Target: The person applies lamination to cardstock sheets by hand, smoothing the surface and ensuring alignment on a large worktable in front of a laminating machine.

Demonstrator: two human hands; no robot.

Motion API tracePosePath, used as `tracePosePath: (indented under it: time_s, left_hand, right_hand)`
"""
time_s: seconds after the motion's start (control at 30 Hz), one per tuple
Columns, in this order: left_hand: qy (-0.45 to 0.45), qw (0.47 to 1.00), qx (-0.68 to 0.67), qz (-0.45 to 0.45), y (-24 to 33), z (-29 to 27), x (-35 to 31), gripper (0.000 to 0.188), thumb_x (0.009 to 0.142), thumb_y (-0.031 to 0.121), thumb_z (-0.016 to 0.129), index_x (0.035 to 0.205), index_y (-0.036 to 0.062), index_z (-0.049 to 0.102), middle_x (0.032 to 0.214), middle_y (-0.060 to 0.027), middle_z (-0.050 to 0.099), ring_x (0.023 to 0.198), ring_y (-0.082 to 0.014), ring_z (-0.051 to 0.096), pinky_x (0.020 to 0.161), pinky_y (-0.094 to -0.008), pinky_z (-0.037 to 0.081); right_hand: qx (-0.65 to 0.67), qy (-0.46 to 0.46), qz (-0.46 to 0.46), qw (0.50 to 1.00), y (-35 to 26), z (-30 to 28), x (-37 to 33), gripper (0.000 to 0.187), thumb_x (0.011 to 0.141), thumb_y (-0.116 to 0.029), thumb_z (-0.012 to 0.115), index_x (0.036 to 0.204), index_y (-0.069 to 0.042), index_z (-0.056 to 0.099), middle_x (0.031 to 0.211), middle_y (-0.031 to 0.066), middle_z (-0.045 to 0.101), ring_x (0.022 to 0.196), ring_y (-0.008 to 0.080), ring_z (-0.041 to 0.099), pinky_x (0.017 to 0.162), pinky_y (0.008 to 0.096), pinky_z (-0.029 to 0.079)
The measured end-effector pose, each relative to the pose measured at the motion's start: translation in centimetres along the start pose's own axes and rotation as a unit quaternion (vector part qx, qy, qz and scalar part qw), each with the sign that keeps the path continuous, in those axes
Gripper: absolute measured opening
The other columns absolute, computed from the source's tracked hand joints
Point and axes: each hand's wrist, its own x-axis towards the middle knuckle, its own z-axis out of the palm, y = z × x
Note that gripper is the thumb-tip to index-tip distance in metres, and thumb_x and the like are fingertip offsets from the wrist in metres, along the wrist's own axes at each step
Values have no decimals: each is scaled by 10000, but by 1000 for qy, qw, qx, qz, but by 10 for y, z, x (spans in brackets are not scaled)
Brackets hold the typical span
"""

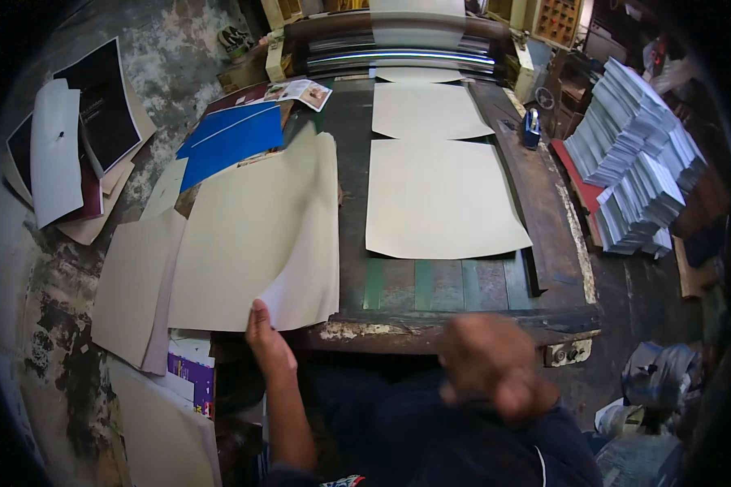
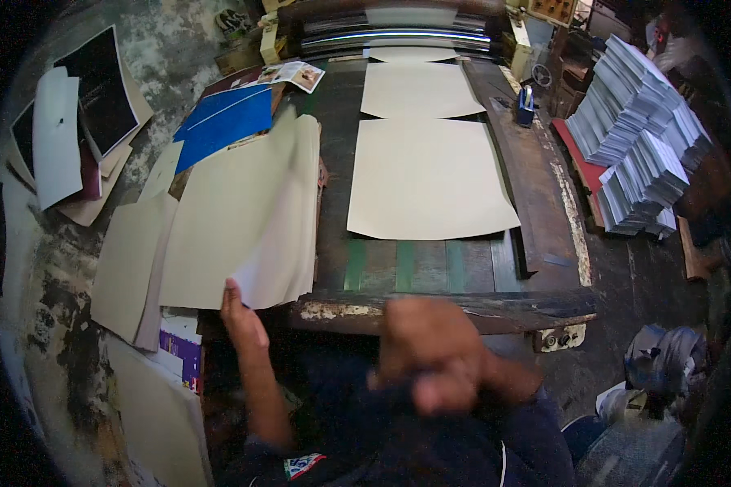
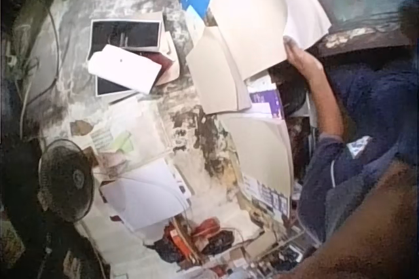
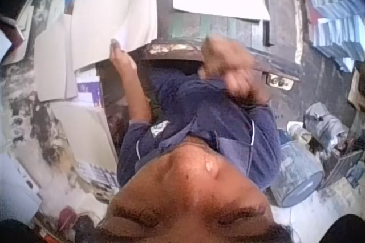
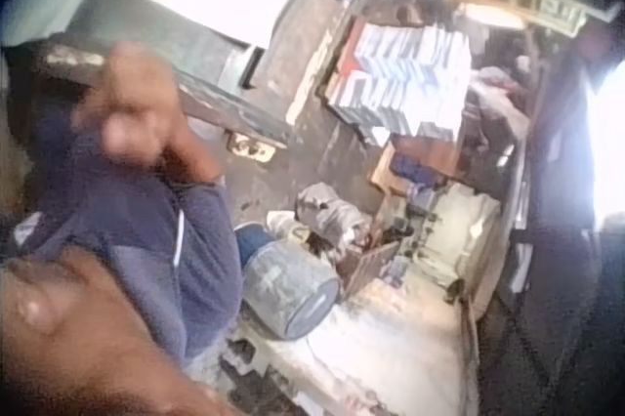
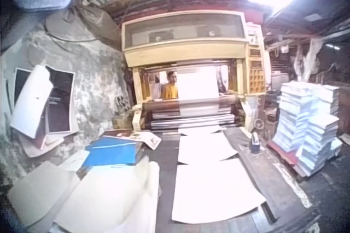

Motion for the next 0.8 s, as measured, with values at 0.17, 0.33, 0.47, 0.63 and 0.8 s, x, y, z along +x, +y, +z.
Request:
tracePosePath:
  time_s: [0.17,0.33,0.47,0.63,0.8]
  left_hand:
    - [-117,965,207,113,0,-4,-14,324,969,316,538,968,30,690,1067,-114,672,1027,-228,613,1020,-386,358]
    - [-338,851,322,239,23,3,-31,225,894,320,631,822,133,734,860,-6,731,1104,-250,620,1097,-502,193]
    - [-461,775,346,260,30,8,-34,262,834,412,675,860,162,749,1020,-21,713,1264,-268,505,1134,-560,83]
    - [-411,757,410,300,26,2,-6,475,734,481,741,1069,145,710,1252,-72,621,1358,-309,385,1126,-578,131]
    - [-405,806,382,201,15,-14,29,629,623,415,835,1146,112,663,1248,-81,622,1294,-328,465,1101,-498,277]
  right_hand:
    - [78,140,415,896,88,-3,-79,376,950,-335,501,1009,7,646,776,48,599,699,122,535,659,284,449]
    - [271,270,468,797,107,-2,-100,395,935,-312,526,1137,25,565,759,52,585,684,122,540,679,273,460]
    - [250,272,485,793,116,-12,-130,349,927,-305,542,999,35,570,784,112,623,617,158,550,650,335,481]
    - [307,365,507,718,119,12,-183,308,950,-298,526,919,5,569,755,145,637,646,185,560,674,381,497]
    - [377,392,546,637,95,48,-217,333,973,-336,499,1060,-17,541,929,132,635,780,176,566,789,407,478]
